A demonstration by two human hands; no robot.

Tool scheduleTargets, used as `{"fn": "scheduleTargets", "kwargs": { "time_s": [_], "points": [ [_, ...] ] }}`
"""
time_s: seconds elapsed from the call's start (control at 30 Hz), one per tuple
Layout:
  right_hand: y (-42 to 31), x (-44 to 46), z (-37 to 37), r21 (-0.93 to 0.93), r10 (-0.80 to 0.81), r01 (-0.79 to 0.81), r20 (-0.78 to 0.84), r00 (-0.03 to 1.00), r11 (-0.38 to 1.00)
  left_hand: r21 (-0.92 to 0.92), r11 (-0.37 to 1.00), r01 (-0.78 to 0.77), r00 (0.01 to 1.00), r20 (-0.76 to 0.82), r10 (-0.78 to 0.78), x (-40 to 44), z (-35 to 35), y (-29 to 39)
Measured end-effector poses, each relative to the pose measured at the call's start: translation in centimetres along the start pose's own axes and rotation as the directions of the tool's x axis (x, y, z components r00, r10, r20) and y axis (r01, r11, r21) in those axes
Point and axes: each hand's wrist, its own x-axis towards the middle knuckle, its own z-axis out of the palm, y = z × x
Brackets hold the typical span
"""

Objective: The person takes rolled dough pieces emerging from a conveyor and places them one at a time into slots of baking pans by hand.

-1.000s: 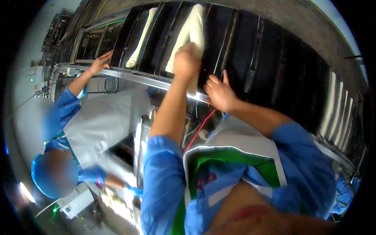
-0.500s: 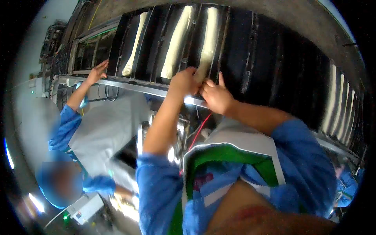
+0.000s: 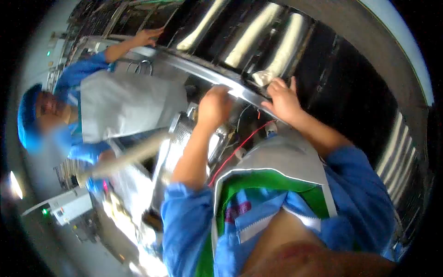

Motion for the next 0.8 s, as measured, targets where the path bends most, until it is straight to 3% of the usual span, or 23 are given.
{"fn": "scheduleTargets", "kwargs": {
  "time_s": [0.1, 0.17, 0.23, 0.3, 0.37, 0.4, 0.5, 0.57, 0.6, 0.63, 0.7, 0.73, 0.77, 0.8],
  "points": [
    [-0.9, 0.2, 0.1, -0.051, 0.022, -0.024, -0.026, 0.999, 0.998, -0.156, 0.960, 0.231, 0.969, -0.054, -0.242, -8.8, -1.1, -8.5],
    [-1.4, 0.5, 0.3, -0.083, 0.062, -0.062, -0.007, 0.998, 0.995, -0.303, 0.865, 0.399, 0.862, -0.196, -0.467, -16.2, 0.2, -14.0],
    [-1.8, 1.2, 0.2, -0.167, 0.062, -0.062, -0.010, 0.998, 0.984, -0.053, 0.811, 0.583, 0.765, -0.302, -0.569, -23.9, -0.1, -15.5],
    [-2.8, 2.7, -0.5, -0.264, 0.196, -0.170, 0.076, 0.978, 0.949, -0.176, 0.824, 0.538, 0.777, -0.276, -0.566, -31.5, 1.0, -17.9],
    [-3.5, 3.7, -0.8, -0.232, 0.289, -0.254, 0.129, 0.949, 0.939, -0.268, 0.554, 0.788, 0.526, -0.173, -0.833, -36.0, 1.4, -17.3],
    [-4.2, 4.0, -0.9, -0.254, 0.297, -0.256, 0.140, 0.945, 0.933, -0.278, 0.547, 0.790, 0.520, -0.169, -0.837, -38.1, 1.4, -17.3],
    [-2.9, 5.7, -0.6, -0.283, 0.349, -0.295, 0.162, 0.923, 0.912, -0.550, 0.347, 0.760, 0.309, -0.164, -0.937, -42.5, 3.2, -18.0],
    [-3.6, 6.6, -1.2, -0.186, 0.375, -0.343, 0.174, 0.911, 0.921, -0.544, 0.360, 0.758, 0.308, -0.188, -0.933, -45.2, 3.5, -19.6],
    [-4.7, 6.5, -2.4, -0.195, 0.446, -0.415, 0.162, 0.880, 0.889, -0.476, 0.422, 0.771, 0.332, -0.265, -0.905, -46.9, 4.1, -20.7],
    [-3.4, 7.4, -1.2, -0.179, 0.420, -0.387, 0.211, 0.883, 0.904, -0.347, 0.402, 0.847, 0.311, -0.290, -0.905, -45.9, 2.0, -18.7],
    [-2.8, 7.0, -0.8, -0.089, 0.334, -0.324, 0.136, 0.933, 0.942, -0.612, 0.391, 0.687, 0.259, -0.296, -0.919, -48.5, 3.5, -20.3],
    [-1.8, 6.8, -0.2, -0.112, 0.237, -0.220, 0.168, 0.957, 0.969, -0.538, 0.345, 0.769, 0.242, -0.254, -0.936, -49.9, 3.3, -20.8],
    [-0.7, 6.9, 0.9, -0.118, 0.121, -0.097, 0.214, 0.969, 0.988, -0.336, 0.225, 0.915, 0.145, -0.248, -0.958, -47.6, -0.3, -17.0],
    [0.6, 7.6, 1.3, -0.023, 0.151, -0.151, 0.299, 0.942, 0.988, -0.352, 0.264, 0.898, 0.156, -0.306, -0.939, -50.2, 1.6, -18.7]
  ]
}}
